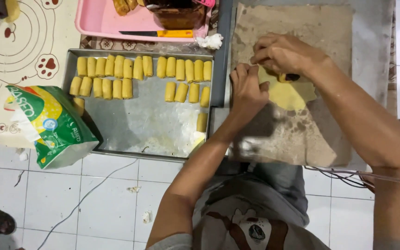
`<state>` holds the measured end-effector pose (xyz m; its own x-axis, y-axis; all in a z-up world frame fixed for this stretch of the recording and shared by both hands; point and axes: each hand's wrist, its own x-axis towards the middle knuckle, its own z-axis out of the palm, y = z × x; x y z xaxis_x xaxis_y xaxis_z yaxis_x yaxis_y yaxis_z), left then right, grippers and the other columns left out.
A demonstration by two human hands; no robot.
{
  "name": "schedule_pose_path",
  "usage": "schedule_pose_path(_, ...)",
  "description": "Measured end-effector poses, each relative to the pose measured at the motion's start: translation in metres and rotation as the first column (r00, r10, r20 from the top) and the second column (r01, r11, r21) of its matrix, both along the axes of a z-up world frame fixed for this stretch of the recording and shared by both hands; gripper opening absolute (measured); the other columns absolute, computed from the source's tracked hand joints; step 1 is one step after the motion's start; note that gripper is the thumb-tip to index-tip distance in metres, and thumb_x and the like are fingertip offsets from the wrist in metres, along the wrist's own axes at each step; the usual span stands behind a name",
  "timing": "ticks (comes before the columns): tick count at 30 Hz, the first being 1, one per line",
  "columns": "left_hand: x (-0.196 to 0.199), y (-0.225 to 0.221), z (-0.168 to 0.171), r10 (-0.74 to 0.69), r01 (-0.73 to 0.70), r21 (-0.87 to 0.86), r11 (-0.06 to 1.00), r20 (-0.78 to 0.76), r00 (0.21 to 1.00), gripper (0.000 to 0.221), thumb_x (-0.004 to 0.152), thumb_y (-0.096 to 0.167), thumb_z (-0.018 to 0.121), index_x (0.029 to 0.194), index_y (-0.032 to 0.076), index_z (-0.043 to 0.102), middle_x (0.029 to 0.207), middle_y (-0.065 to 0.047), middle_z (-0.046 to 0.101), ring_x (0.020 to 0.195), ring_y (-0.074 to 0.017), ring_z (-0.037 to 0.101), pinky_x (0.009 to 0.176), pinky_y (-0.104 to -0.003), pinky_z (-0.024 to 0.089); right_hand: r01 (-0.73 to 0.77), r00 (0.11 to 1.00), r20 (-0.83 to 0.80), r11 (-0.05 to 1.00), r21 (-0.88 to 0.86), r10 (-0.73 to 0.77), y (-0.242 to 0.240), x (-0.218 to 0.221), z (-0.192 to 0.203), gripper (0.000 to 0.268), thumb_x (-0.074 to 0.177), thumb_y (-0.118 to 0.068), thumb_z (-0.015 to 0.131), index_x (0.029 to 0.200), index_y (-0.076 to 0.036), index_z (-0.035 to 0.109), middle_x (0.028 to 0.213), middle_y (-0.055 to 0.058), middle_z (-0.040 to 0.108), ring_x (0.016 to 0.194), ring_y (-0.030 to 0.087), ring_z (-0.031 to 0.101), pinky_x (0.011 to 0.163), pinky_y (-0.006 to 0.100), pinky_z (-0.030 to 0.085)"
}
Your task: The person places chocolate paste onto dough using a spoon, folds the dough, flattens it with a plastic pipe, and rolls it into a cylinder by hand.
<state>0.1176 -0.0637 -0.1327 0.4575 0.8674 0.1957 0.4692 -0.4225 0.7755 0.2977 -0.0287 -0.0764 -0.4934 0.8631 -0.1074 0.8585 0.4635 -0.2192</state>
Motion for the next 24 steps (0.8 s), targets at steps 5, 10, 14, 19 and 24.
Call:
schedule_pose_path(5,-0.003,-0.005,0.018,0.006,-0.006,0.020,1.000,0.035,0.999,0.039,0.082,0.002,0.070,0.119,-0.004,0.060,0.111,-0.021,0.046,0.107,-0.0439,0.046,0.091,-0.055,0.043,-0.144,0.988,-0.033,0.983,0.112,0.148,0.004,0.010,-0.005,0.022,0.091,-0.003,0.066,0.110,-0.011,0.073,0.106,0.009,0.064,0.096,0.028,0.061,0.064,0.042,0.057)
schedule_pose_path(10,0.007,-0.004,0.023,0.112,-0.107,0.140,0.984,-0.028,0.993,0.038,0.084,0.004,0.074,0.117,-0.004,0.055,0.109,-0.022,0.051,0.104,-0.0403,0.051,0.089,-0.049,0.045,-0.177,0.983,-0.047,0.984,0.027,0.178,0.009,0.019,-0.005,0.018,0.092,0.004,0.061,0.103,-0.009,0.063,0.102,0.008,0.058,0.088,0.023,0.058,0.073,0.036,0.057)
schedule_pose_path(14,0.011,-0.003,0.022,0.179,-0.166,0.214,0.963,-0.041,0.983,0.023,0.082,0.001,0.064,0.102,0.001,0.053,0.104,-0.021,0.049,0.098,-0.0426,0.050,0.080,-0.055,0.045,-0.130,0.981,-0.150,0.991,-0.026,0.125,0.005,0.015,0.011,0.021,0.095,-0.004,0.062,0.115,-0.006,0.068,0.107,0.010,0.067,0.100,0.028,0.064,0.086,0.044,0.055)
schedule_pose_path(19,0.015,0.000,0.024,0.145,-0.158,0.230,0.960,0.073,0.987,0.008,0.085,-0.001,0.047,0.089,0.006,0.048,0.090,-0.018,0.048,0.082,-0.0393,0.050,0.067,-0.050,0.044,-0.062,0.960,-0.279,0.993,-0.102,0.032,0.004,0.019,0.005,0.015,0.095,-0.001,0.057,0.104,-0.005,0.068,0.105,0.012,0.069,0.101,0.031,0.065,0.094,0.049,0.051)
schedule_pose_path(24,0.018,0.003,0.038,0.093,-0.089,-0.102,0.991,0.031,0.995,0.011,0.089,0.006,0.049,0.098,0.011,0.053,0.080,-0.017,0.064,0.077,-0.0431,0.062,0.073,-0.056,0.046,-0.045,0.941,-0.334,0.955,-0.294,-0.059,0.009,0.024,0.017,0.055,0.082,0.003,0.051,0.133,-0.009,0.064,0.134,0.014,0.065,0.124,0.033,0.055,0.107,0.056,0.042)
